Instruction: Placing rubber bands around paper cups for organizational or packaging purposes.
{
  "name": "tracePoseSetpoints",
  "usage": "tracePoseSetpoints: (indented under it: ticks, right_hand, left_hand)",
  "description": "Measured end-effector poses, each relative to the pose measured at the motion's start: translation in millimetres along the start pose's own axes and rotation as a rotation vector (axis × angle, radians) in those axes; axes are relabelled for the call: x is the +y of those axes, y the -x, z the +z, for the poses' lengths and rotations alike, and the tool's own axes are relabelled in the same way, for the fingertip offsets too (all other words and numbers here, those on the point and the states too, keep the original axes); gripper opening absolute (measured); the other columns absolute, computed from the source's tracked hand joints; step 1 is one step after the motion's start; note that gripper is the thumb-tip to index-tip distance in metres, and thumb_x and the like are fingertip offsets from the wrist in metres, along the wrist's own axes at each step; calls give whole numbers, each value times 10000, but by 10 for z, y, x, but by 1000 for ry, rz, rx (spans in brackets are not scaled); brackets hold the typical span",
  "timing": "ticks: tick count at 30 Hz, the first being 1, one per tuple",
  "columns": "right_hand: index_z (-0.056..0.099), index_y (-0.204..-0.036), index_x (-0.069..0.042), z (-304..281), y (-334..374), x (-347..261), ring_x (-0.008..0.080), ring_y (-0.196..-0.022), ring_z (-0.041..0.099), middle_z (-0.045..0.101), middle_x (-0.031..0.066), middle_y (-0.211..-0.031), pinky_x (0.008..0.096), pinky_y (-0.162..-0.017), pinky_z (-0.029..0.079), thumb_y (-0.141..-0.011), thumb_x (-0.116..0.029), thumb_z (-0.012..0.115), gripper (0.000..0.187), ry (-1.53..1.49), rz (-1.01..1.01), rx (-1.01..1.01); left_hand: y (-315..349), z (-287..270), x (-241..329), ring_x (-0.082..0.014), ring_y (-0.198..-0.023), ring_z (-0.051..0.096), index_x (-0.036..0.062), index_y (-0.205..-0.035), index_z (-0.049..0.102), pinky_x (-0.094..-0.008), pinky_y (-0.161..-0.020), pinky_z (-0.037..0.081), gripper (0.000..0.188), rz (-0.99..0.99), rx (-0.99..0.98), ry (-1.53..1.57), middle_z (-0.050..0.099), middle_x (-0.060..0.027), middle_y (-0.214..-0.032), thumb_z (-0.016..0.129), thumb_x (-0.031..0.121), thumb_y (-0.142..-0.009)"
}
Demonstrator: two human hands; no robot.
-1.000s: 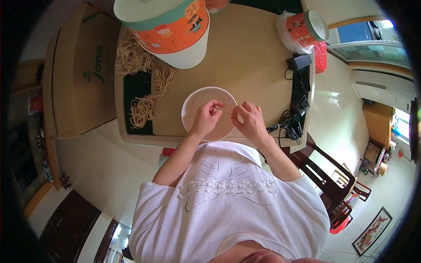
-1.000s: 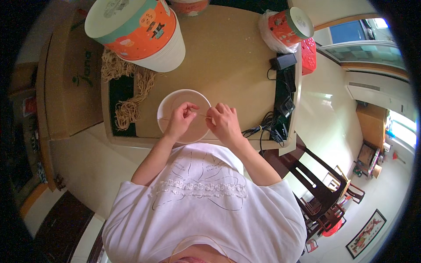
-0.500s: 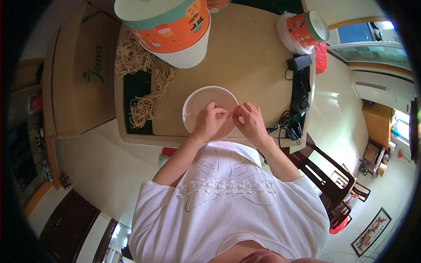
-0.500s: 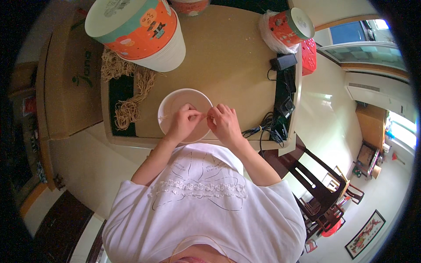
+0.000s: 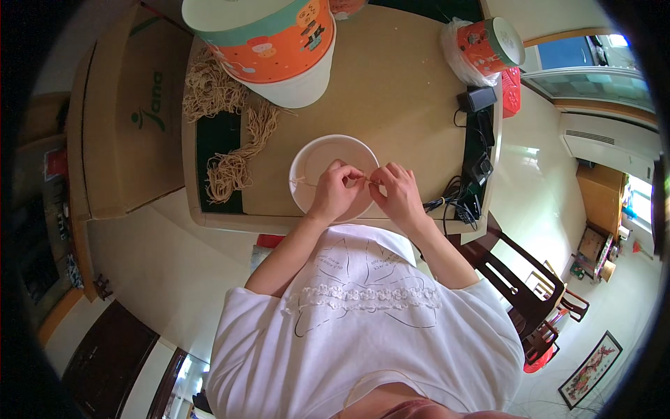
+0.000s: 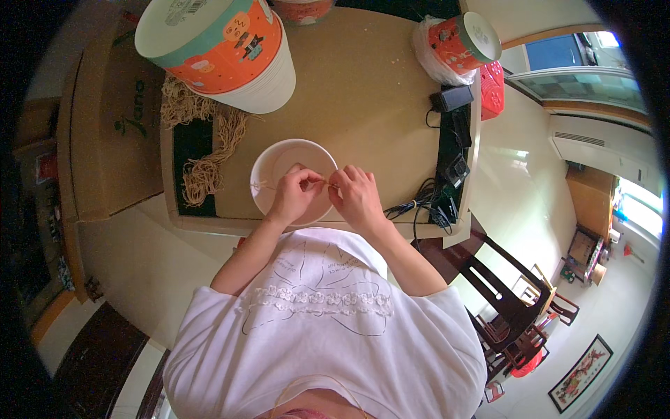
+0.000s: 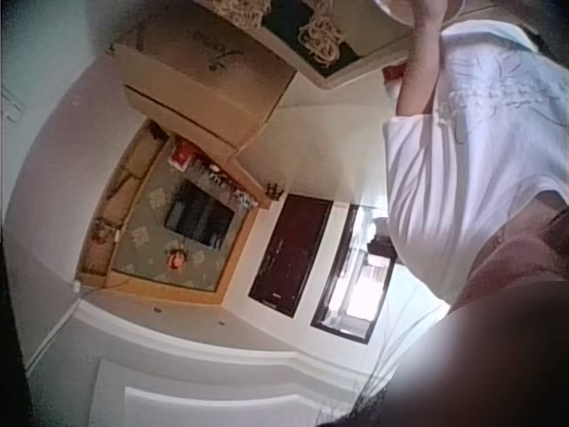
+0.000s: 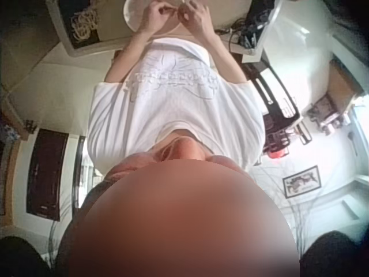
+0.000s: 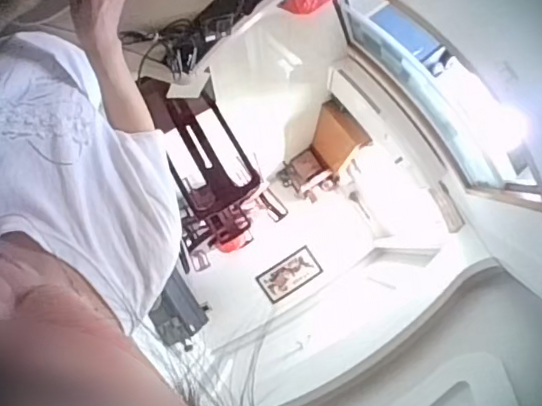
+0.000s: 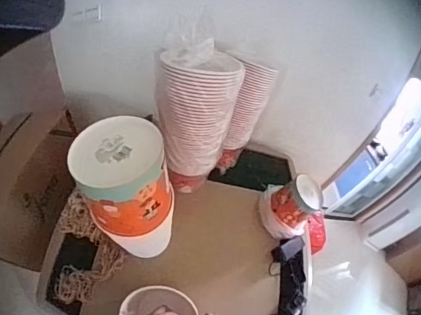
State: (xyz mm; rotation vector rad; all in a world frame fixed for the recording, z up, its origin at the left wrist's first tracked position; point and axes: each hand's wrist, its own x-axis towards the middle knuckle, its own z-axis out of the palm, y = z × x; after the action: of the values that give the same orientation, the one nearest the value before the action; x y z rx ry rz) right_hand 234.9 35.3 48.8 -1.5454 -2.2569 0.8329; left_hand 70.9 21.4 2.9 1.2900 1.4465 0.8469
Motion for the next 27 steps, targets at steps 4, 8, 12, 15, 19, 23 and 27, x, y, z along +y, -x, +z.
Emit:
tracePoseSetpoints:
  ticks: [4, 8, 12, 15, 19, 23, 27]
  right_hand:
    - [585, -864, -101, -4, 1, -10, 257, -842, 560, 565, 73, -835, 372, -747, 401, -784, -119, 631, 94, 3, 7, 0]
    - [583, -873, -101, 5, 2, -12, 260, -853, 564, 572, 73, -845, 376, -754, 402, -782, -118, 630, 104, 28, 16, -9]
    - [584, -872, -97, -19, -7, -14, 263, -857, 568, 577, 77, -850, 385, -755, 404, -780, -117, 628, 104, 38, 27, -9]
    - [580, -855, -93, 0, -19, 25, 262, -850, 569, 573, 77, -836, 388, -754, 404, -777, -113, 627, 93, 57, 26, -6]
    - [573, -835, -93, -1, -22, 21, 261, -841, 570, 567, 75, -818, 389, -747, 401, -773, -112, 624, 82, 64, 31, -9]
    - [567, -829, -96, 4, -18, 4, 257, -835, 568, 561, 73, -808, 389, -741, 398, -770, -115, 618, 80, 88, 32, -8]
    - [562, -869, -102, 12, -19, -2, 252, -840, 568, 561, 70, -806, 385, -746, 392, -768, -113, 613, 113, 104, 32, -15]
  left_hand:
    - [6, -4, -16, -115, -659, 554, 20, -845, 684, -247, -598, 455, 78, 17, 8, -37, 595, -60, -830, 707, 44, -774]
    - [12, -16, -15, -105, -654, 544, 19, -843, 681, -246, -600, 454, 68, 2, 4, -46, 601, -53, -820, 704, 44, -785]
    - [1, -85, 34, -97, -642, 537, 23, -852, 687, -247, -594, 451, 68, -98, -2, 165, 610, -46, -790, 705, 55, -794]
    - [-9, -176, 4, -93, -636, 543, 25, -865, 690, -251, -591, 451, 79, -106, -81, 66, 622, -38, -768, 704, 79, -809]
    - [-15, -218, 58, -151, -627, 574, 46, -858, 686, -286, -580, 466, 89, 12, -41, -96, 608, -52, -752, 704, 109, -798]
    - [-14, -176, 75, -194, -640, 594, 42, -842, 680, -301, -589, 472, 67, 40, -1, -223, 584, -83, -755, 693, 90, -796]
    - [-6, -135, 90, -215, -669, 612, 36, -822, 658, -323, -607, 487, 46, 48, 34, -238, 588, -94, -772, 672, 77, -809]
